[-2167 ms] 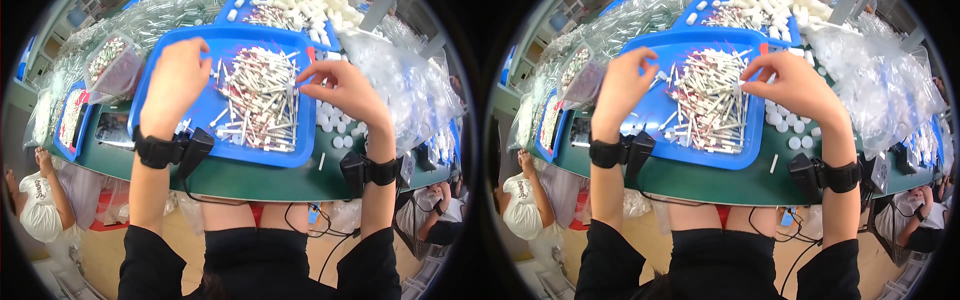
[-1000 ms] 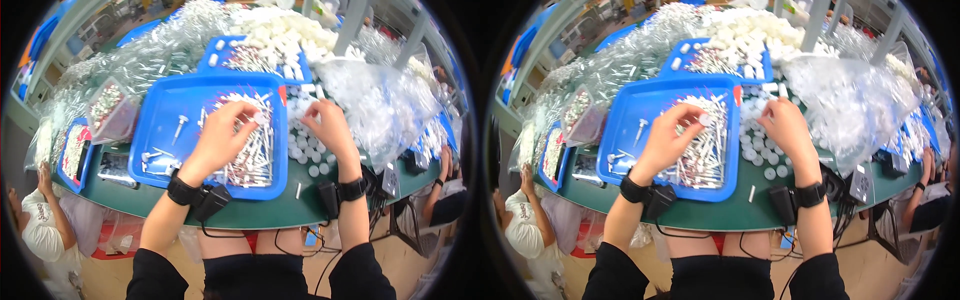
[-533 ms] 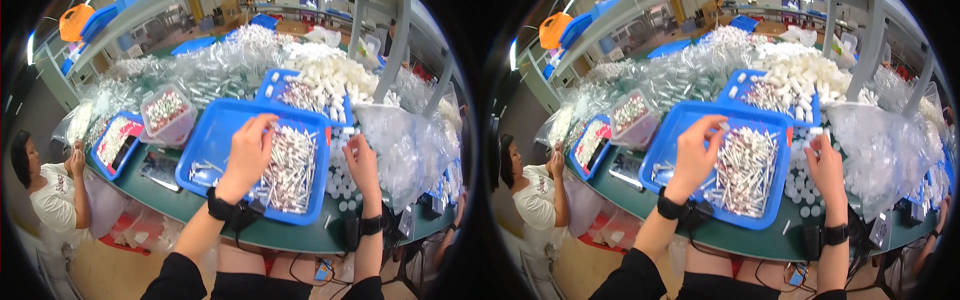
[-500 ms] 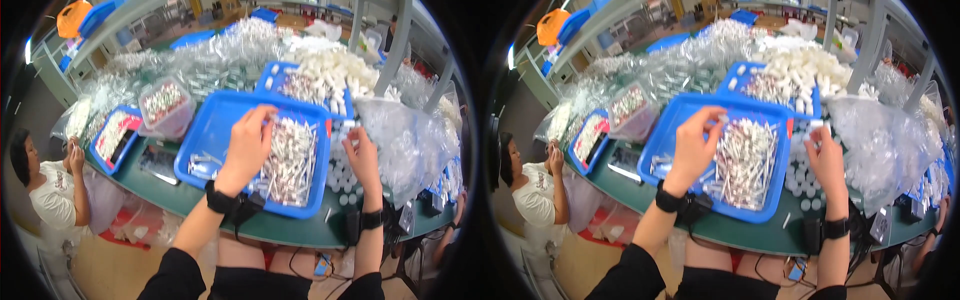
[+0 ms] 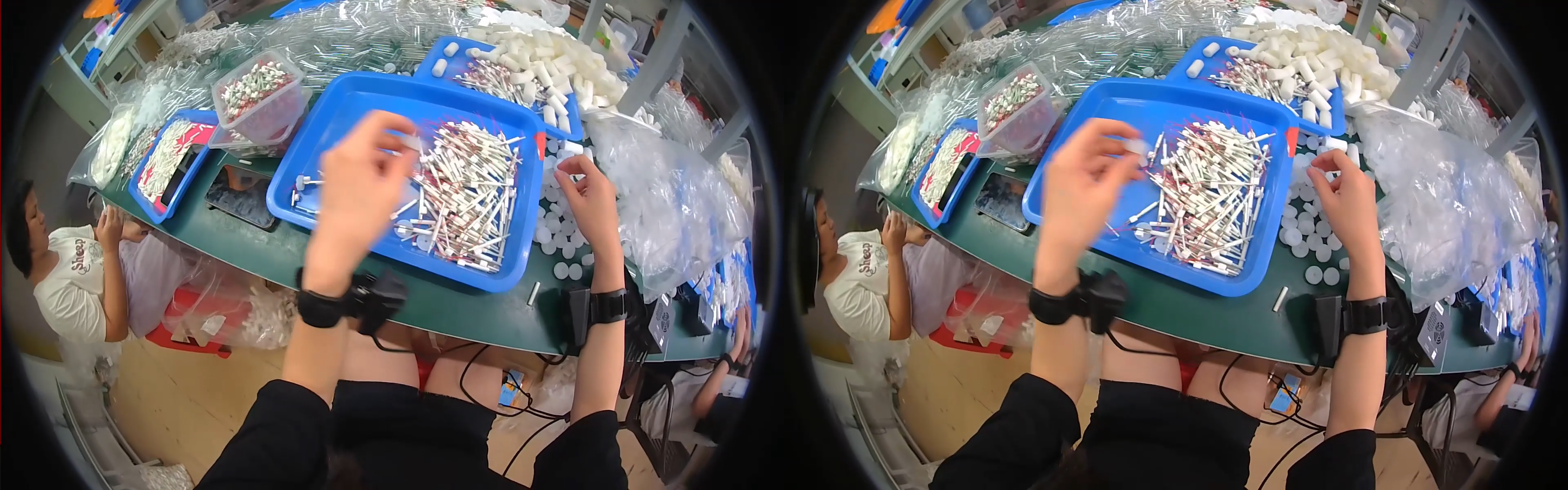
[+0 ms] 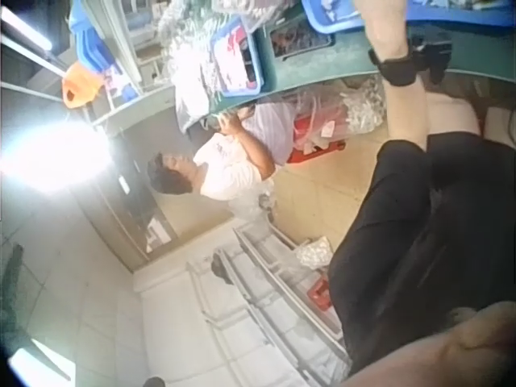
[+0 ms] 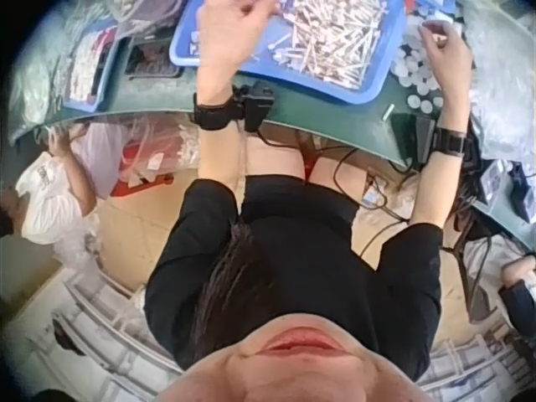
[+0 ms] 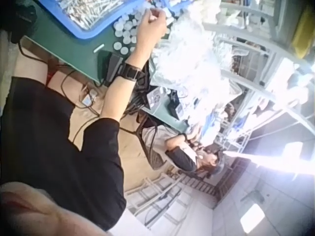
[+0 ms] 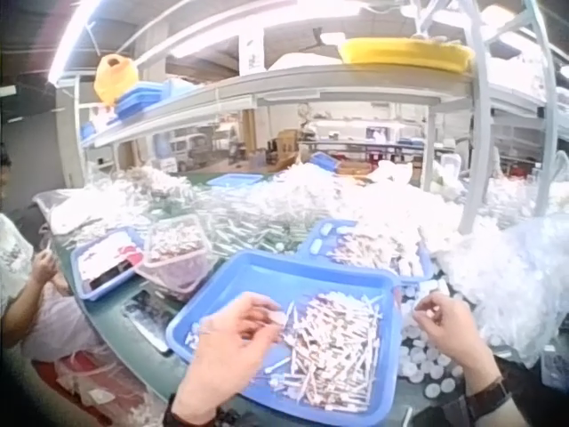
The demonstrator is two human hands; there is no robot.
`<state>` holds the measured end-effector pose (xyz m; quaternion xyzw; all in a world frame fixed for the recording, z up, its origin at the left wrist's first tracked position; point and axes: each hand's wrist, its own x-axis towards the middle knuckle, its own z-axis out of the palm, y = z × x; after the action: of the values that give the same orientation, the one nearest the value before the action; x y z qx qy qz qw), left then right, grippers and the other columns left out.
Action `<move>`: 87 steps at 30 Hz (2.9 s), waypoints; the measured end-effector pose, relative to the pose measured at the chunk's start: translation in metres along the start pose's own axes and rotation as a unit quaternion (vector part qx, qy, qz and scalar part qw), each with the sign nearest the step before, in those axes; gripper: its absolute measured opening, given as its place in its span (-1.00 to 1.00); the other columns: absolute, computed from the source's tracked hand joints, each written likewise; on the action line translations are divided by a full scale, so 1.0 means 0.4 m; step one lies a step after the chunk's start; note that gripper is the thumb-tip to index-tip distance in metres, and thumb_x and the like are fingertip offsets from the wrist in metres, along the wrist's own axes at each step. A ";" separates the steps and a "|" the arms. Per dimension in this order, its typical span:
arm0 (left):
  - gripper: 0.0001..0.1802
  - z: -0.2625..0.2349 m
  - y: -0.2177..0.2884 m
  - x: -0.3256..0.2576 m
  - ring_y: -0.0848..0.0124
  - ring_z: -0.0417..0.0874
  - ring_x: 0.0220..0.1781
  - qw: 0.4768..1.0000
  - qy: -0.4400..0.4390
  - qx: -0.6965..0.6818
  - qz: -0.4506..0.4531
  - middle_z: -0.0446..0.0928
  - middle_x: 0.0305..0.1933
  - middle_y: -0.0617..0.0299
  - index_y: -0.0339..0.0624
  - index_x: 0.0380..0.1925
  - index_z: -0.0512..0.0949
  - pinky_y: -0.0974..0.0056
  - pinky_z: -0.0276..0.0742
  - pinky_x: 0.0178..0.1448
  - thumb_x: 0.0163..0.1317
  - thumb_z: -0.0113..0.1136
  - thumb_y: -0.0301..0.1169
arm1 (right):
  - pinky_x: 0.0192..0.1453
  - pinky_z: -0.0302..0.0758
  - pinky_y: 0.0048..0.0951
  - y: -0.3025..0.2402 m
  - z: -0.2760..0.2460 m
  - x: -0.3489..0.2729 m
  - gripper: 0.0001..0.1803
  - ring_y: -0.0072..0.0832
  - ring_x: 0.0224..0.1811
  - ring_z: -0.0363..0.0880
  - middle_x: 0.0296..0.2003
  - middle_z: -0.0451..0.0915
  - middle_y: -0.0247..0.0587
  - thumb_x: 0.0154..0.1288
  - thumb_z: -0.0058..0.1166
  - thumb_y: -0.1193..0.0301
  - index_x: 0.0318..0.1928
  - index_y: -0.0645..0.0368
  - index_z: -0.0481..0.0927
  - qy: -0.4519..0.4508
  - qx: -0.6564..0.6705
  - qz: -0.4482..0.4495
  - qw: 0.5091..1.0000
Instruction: The person is manually assembling small plastic medical components, specifically joining a thin tube/connector into a white plastic cap or valve part on a factory assembly line.
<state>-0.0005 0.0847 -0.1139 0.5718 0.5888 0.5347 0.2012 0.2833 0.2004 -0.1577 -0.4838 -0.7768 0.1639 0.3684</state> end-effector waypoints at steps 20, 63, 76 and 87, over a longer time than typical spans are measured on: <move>-0.91 0.139 -0.048 0.123 0.18 0.58 -0.35 0.890 -0.281 0.310 0.183 0.56 -0.39 0.11 -0.24 -0.41 0.57 0.19 0.48 -0.23 0.06 0.24 -0.48 | 0.03 0.55 -0.49 -0.062 0.024 0.008 -0.70 -0.51 -0.14 0.63 -0.09 0.64 -0.23 0.22 0.15 0.52 -0.02 0.31 0.57 -0.010 0.300 0.014 0.954; -0.88 0.179 -0.016 0.028 0.06 0.58 -0.33 0.944 -0.127 0.081 0.294 0.51 -0.38 0.06 -0.20 -0.23 0.48 0.10 0.47 -0.34 0.21 0.10 -0.54 | 0.10 0.56 -0.46 -0.165 0.035 -0.037 -0.66 -0.48 -0.06 0.64 -0.10 0.62 -0.21 0.11 0.21 0.63 -0.05 0.27 0.55 -0.031 0.353 -0.072 0.932; -0.90 0.164 -0.003 0.040 0.27 0.60 -0.46 0.921 -0.031 0.133 0.365 0.62 -0.43 0.20 -0.15 -0.34 0.62 0.30 0.47 -0.41 0.12 0.26 -0.54 | 0.01 0.59 -0.49 -0.165 0.030 -0.029 -0.57 -0.49 -0.12 0.67 -0.16 0.67 -0.20 0.00 0.31 0.64 -0.05 0.22 0.58 -0.013 0.289 -0.111 0.951; -0.85 0.170 -0.008 0.036 0.34 0.55 -0.51 0.908 -0.045 0.171 0.379 0.61 -0.47 0.29 -0.08 -0.37 0.63 0.30 0.44 -0.46 0.02 0.32 -0.53 | -0.10 0.61 -0.50 -0.168 0.028 -0.034 -0.56 -0.46 -0.16 0.68 -0.23 0.64 -0.25 -0.02 0.32 0.62 -0.06 0.19 0.53 -0.009 0.194 -0.144 0.970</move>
<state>0.0517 0.1255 -0.1349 0.8014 0.4003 0.4350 -0.0912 0.2365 0.1575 -0.1298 -0.2846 -0.7947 0.2613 0.4682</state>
